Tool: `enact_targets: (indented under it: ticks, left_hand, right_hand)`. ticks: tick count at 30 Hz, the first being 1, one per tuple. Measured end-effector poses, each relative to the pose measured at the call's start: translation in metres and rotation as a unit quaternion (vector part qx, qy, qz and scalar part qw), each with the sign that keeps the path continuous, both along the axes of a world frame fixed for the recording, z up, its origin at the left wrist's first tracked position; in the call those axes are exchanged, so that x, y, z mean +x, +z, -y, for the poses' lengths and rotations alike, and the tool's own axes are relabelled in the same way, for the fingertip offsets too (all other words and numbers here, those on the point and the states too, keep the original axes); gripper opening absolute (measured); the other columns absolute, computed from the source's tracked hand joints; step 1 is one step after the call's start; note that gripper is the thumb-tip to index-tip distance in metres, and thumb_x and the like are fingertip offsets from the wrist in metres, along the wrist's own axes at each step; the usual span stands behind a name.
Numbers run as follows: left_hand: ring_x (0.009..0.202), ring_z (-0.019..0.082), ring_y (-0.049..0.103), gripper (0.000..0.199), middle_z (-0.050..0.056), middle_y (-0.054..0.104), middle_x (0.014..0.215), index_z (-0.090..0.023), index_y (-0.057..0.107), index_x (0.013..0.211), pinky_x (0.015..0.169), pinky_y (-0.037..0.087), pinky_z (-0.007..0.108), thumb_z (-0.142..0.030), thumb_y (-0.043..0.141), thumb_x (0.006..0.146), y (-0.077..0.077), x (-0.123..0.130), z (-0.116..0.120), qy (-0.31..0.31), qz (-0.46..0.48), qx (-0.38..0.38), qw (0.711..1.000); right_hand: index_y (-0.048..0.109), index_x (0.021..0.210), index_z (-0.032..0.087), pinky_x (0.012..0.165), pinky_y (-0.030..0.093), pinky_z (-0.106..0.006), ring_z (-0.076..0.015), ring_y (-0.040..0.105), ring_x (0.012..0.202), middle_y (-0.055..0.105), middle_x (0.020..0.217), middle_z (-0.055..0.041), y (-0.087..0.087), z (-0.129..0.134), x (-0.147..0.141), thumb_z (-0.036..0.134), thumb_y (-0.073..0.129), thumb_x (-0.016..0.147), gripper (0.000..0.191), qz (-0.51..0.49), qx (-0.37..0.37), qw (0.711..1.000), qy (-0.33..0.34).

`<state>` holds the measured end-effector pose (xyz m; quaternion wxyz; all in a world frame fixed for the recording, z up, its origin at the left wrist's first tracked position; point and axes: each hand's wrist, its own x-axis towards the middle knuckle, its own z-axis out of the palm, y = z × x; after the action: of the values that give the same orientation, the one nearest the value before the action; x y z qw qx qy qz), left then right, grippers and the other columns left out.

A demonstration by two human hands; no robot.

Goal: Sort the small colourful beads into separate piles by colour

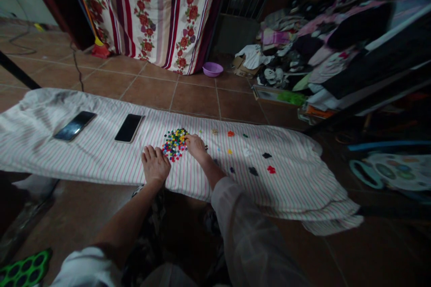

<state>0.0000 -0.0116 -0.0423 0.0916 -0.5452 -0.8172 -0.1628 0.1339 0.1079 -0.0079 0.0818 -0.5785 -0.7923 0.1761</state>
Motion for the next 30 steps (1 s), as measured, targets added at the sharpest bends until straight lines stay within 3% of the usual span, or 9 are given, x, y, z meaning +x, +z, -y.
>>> enact_targets:
  ticks: [9, 14, 21, 30]
  left_hand:
    - [0.137, 0.037, 0.030, 0.046, 0.027, 0.044, 0.137, -0.003, 0.052, 0.120, 0.109, 0.026, 0.052, -0.029, 0.035, 0.086, 0.0035, 0.0006, 0.0008, -0.002, -0.010, -0.010, 1.000]
    - [0.138, 0.036, 0.028, 0.046, 0.027, 0.041, 0.139, -0.004, 0.052, 0.120, 0.109, 0.025, 0.053, -0.029, 0.035, 0.086, 0.0035, 0.0002, 0.0009, -0.008, 0.017, -0.004, 1.000]
    - [0.136, 0.036, 0.031, 0.045, 0.026, 0.044, 0.137, -0.004, 0.052, 0.119, 0.108, 0.027, 0.051, -0.029, 0.033, 0.087, 0.0029, 0.0005, 0.0014, -0.001, -0.016, -0.011, 1.000]
    - [0.137, 0.036, 0.030, 0.046, 0.026, 0.044, 0.137, -0.005, 0.052, 0.120, 0.108, 0.028, 0.053, -0.029, 0.033, 0.087, 0.0015, 0.0004, 0.0002, 0.000, -0.009, -0.011, 1.000]
  right_hand:
    - [0.064, 0.109, 0.023, 0.083, 0.043, -0.028, -0.0194, 0.058, 0.097, 0.060, 0.108, -0.0089, -0.0019, 0.0002, 0.0006, 0.024, 0.046, 0.091, 0.026, -0.016, -0.010, 1.000, -0.018]
    - [0.064, 0.107, 0.021, 0.084, 0.043, -0.027, -0.0184, 0.057, 0.098, 0.060, 0.107, -0.0093, -0.0003, -0.0031, -0.0037, 0.019, 0.048, 0.088, 0.025, -0.017, -0.022, 0.999, -0.018]
    - [0.065, 0.106, 0.022, 0.081, 0.044, -0.026, -0.0179, 0.058, 0.096, 0.061, 0.105, -0.0085, -0.0023, -0.0071, -0.0080, 0.016, 0.050, 0.085, 0.027, -0.015, -0.026, 0.999, -0.031]
    - [0.064, 0.102, 0.021, 0.081, 0.043, -0.025, -0.0167, 0.057, 0.094, 0.061, 0.103, -0.0074, -0.0071, -0.0029, -0.0045, 0.018, 0.052, 0.085, 0.021, -0.054, 0.013, 0.998, -0.027]
